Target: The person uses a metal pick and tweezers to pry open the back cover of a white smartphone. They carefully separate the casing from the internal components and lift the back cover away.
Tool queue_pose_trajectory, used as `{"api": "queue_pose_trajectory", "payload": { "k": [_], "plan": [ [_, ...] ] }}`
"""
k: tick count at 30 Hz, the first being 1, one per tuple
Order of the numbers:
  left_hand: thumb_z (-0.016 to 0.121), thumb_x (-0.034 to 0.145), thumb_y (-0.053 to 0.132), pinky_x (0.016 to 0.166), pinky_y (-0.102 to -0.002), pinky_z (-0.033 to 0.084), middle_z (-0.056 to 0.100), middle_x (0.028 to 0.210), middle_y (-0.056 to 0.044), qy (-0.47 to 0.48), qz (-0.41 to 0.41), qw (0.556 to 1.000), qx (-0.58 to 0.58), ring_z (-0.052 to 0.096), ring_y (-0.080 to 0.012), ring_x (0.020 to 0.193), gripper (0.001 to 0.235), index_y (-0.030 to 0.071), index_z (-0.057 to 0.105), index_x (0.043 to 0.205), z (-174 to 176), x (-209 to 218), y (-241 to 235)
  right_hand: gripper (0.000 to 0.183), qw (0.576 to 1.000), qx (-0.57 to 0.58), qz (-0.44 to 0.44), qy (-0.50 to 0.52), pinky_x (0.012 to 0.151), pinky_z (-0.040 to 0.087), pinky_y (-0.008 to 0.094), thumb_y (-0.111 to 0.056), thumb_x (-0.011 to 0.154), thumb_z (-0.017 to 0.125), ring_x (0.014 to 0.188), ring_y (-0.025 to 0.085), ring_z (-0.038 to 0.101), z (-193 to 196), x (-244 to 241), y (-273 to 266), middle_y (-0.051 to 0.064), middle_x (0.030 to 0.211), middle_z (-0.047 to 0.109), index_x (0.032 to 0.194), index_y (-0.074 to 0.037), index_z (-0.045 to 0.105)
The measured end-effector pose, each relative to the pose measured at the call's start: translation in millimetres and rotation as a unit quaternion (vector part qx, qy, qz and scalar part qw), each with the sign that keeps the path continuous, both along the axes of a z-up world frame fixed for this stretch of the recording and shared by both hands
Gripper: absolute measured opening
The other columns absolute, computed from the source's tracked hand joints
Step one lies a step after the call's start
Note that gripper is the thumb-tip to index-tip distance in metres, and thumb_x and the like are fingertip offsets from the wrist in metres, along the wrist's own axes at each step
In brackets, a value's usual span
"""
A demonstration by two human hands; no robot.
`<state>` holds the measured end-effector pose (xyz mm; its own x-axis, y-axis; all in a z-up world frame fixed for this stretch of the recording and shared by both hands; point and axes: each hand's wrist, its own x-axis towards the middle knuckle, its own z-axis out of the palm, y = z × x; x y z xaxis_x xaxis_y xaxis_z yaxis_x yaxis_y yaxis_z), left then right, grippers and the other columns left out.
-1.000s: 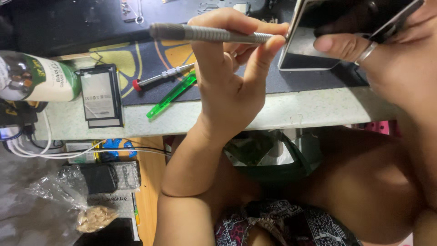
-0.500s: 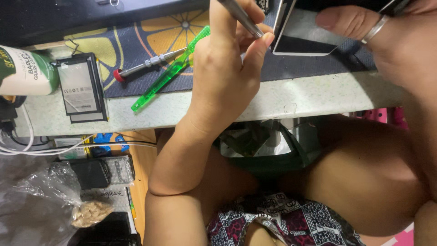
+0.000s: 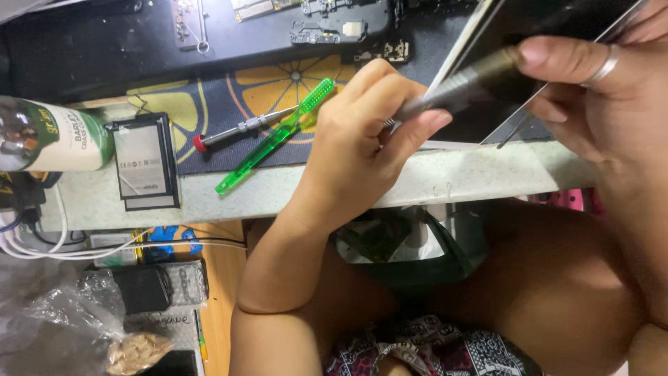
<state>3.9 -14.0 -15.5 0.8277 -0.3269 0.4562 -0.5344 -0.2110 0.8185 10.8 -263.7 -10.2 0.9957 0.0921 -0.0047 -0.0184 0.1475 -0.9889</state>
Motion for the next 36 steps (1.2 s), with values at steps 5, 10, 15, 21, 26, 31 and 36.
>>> {"api": "queue_pose_trajectory", "payload": {
  "k": [5,10,15,21,26,31,36],
  "plan": [
    [0.071,0.107,0.009,0.061,-0.027,0.034,0.046,0.079,-0.001,0.002,0.044,0.995,-0.094,0.043,-0.0101,0.068,0.023,0.001,0.059,0.089,-10,-2,17,0.015,0.998,-0.051,0.011,0.02,0.052,0.043,0.025,-0.009,0.095,0.075,0.058,0.014,0.061,-15,4,-22,0.01,0.087,0.07,0.107,-0.004,0.067],
    [0.067,0.113,0.01,0.06,-0.023,0.032,0.052,0.08,0.0,-0.02,0.132,0.958,-0.253,0.043,-0.0063,0.065,0.016,0.002,0.06,0.101,-15,-6,23,0.027,0.97,-0.224,0.076,0.054,0.059,0.05,0.029,-0.017,0.086,0.076,0.066,0.016,0.068,-10,5,-38,0.01,0.089,0.075,0.11,-0.005,0.07],
    [0.067,0.117,0.013,0.063,-0.021,0.032,0.054,0.083,-0.001,-0.069,0.122,0.944,-0.3,0.041,-0.0065,0.065,0.017,0.002,0.063,0.104,-25,-5,16,0.04,0.884,-0.427,0.189,-0.015,0.065,0.058,0.033,-0.024,0.078,0.078,0.073,0.019,0.074,16,5,-5,0.011,0.091,0.079,0.113,-0.007,0.073],
    [0.069,0.12,0.018,0.066,-0.019,0.033,0.059,0.084,0.003,0.023,0.121,0.951,-0.282,0.045,-0.0023,0.071,0.019,-0.001,0.071,0.116,-30,-10,9,0.053,0.696,-0.696,0.174,-0.027,0.064,0.054,0.042,-0.043,0.073,0.086,0.069,0.031,0.068,25,16,42,0.015,0.075,0.071,0.115,-0.013,0.073],
    [0.069,0.113,0.018,0.062,-0.017,0.032,0.058,0.079,0.007,0.079,0.134,0.944,-0.291,0.044,0.0003,0.069,0.021,-0.003,0.073,0.113,-30,1,15,0.041,0.741,-0.62,0.118,-0.227,0.067,0.052,0.049,-0.037,0.075,0.086,0.079,0.043,0.067,16,26,67,0.019,0.089,0.07,0.101,-0.007,0.075],
    [0.068,0.112,0.014,0.063,-0.02,0.033,0.055,0.079,0.009,0.112,0.13,0.947,-0.271,0.043,-0.001,0.071,0.02,-0.005,0.074,0.106,-28,-3,16,0.044,0.766,-0.624,0.108,-0.112,0.065,0.054,0.041,-0.028,0.076,0.089,0.073,0.032,0.065,32,23,47,0.012,0.099,0.072,0.11,-0.002,0.076],
    [0.069,0.11,0.01,0.061,-0.024,0.036,0.054,0.074,0.006,0.15,0.071,0.966,-0.2,0.045,-0.0038,0.068,0.019,-0.004,0.072,0.098,-10,-5,19,0.051,0.945,-0.323,0.032,0.041,0.048,0.036,0.027,-0.013,0.09,0.077,0.055,0.011,0.046,40,12,21,0.0,0.076,0.056,0.14,-0.011,0.063]
  ]
}}
